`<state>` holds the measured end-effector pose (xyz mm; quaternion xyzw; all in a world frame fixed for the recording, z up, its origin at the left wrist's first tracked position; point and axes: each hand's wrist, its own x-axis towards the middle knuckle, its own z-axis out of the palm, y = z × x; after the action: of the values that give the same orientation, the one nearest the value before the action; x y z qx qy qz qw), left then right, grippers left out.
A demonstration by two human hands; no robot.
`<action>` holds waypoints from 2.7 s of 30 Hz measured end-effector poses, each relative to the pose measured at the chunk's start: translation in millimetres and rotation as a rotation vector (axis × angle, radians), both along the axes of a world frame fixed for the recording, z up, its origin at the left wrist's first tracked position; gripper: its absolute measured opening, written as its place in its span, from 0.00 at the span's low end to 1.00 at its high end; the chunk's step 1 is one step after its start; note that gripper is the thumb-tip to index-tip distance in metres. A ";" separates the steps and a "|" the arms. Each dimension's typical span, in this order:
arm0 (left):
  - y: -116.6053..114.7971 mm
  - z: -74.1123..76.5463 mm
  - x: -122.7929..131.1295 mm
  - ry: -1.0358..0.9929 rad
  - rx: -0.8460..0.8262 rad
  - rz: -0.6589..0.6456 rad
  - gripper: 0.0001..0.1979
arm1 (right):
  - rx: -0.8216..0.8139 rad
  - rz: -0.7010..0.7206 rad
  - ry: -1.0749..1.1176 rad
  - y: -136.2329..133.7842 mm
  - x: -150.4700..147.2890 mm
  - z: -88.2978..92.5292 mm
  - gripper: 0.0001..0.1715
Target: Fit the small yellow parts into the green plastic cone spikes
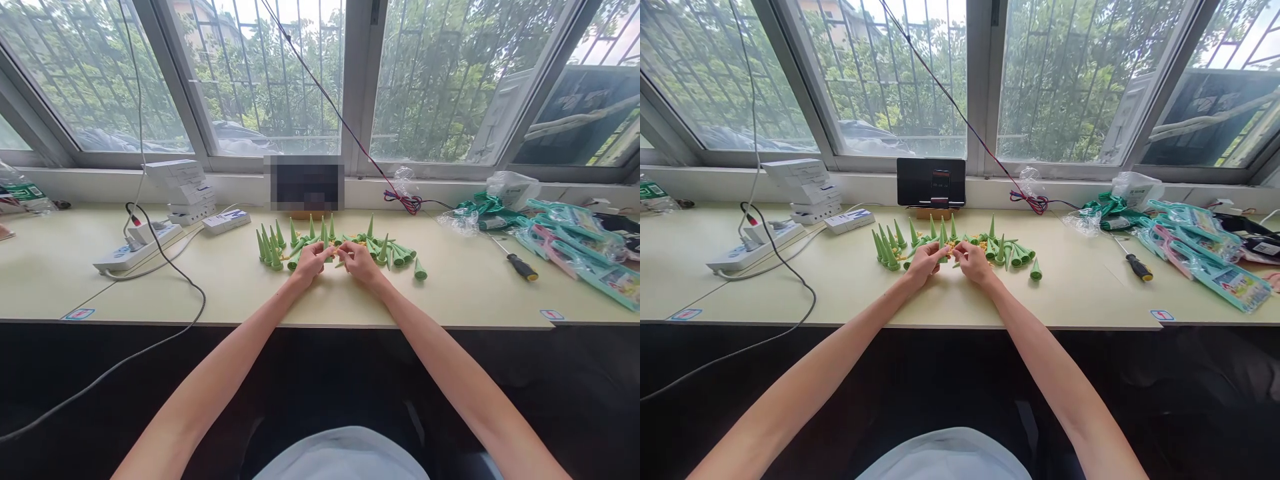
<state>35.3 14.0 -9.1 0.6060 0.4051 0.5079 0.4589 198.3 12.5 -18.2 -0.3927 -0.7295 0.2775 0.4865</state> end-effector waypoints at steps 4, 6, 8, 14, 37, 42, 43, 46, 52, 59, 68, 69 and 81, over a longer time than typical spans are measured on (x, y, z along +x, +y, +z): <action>0.4 -0.1 0.2 0.001 0.001 0.010 0.15 | -0.008 0.006 0.013 -1.3 -0.6 1.1 0.15; 0.4 -0.1 0.3 0.005 0.005 0.019 0.14 | -0.014 0.016 0.027 -1.5 -0.8 1.2 0.15; 0.4 -0.1 0.4 0.009 0.007 0.026 0.14 | -0.021 0.025 0.040 -0.9 -0.7 0.5 0.15; -1.4 1.4 0.3 0.031 0.015 0.030 0.15 | -0.031 0.067 0.077 0.5 0.2 -1.6 0.14; -4.6 3.4 -0.5 0.037 0.035 -0.026 0.16 | -0.015 0.022 -0.049 -7.4 2.1 6.6 0.21; -4.5 2.4 -0.7 0.040 0.038 -0.054 0.16 | 0.000 0.006 -0.085 -6.6 2.7 5.6 0.21; -4.5 2.2 -0.6 0.042 0.037 -0.053 0.17 | 0.000 0.008 -0.086 -6.2 2.7 5.1 0.21; -4.4 1.9 0.0 0.041 0.040 -0.044 0.17 | -0.004 0.014 -0.082 -4.3 2.6 3.1 0.21; -4.4 2.0 1.1 0.052 0.045 -0.041 0.18 | -0.003 0.007 -0.094 0.7 2.3 -1.3 0.24; -6.1 3.0 0.8 0.051 0.040 -0.044 0.19 | 0.011 -0.009 -0.119 -0.3 2.0 0.3 0.28; -0.5 -0.4 0.8 0.036 0.035 -0.034 0.17 | 0.011 -0.035 -0.063 0.9 -0.9 -0.5 0.29; 0.2 -0.8 0.8 0.031 0.032 -0.026 0.17 | 0.006 -0.036 -0.045 1.1 -1.5 -0.8 0.27; 0.4 0.7 -0.4 -0.042 -0.054 0.002 0.15 | -0.069 0.062 0.070 -2.6 -2.2 0.8 0.19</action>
<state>34.8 14.4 -8.4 0.5821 0.4095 0.5100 0.4830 196.1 9.9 -17.4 -0.3766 -0.7137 0.3311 0.4891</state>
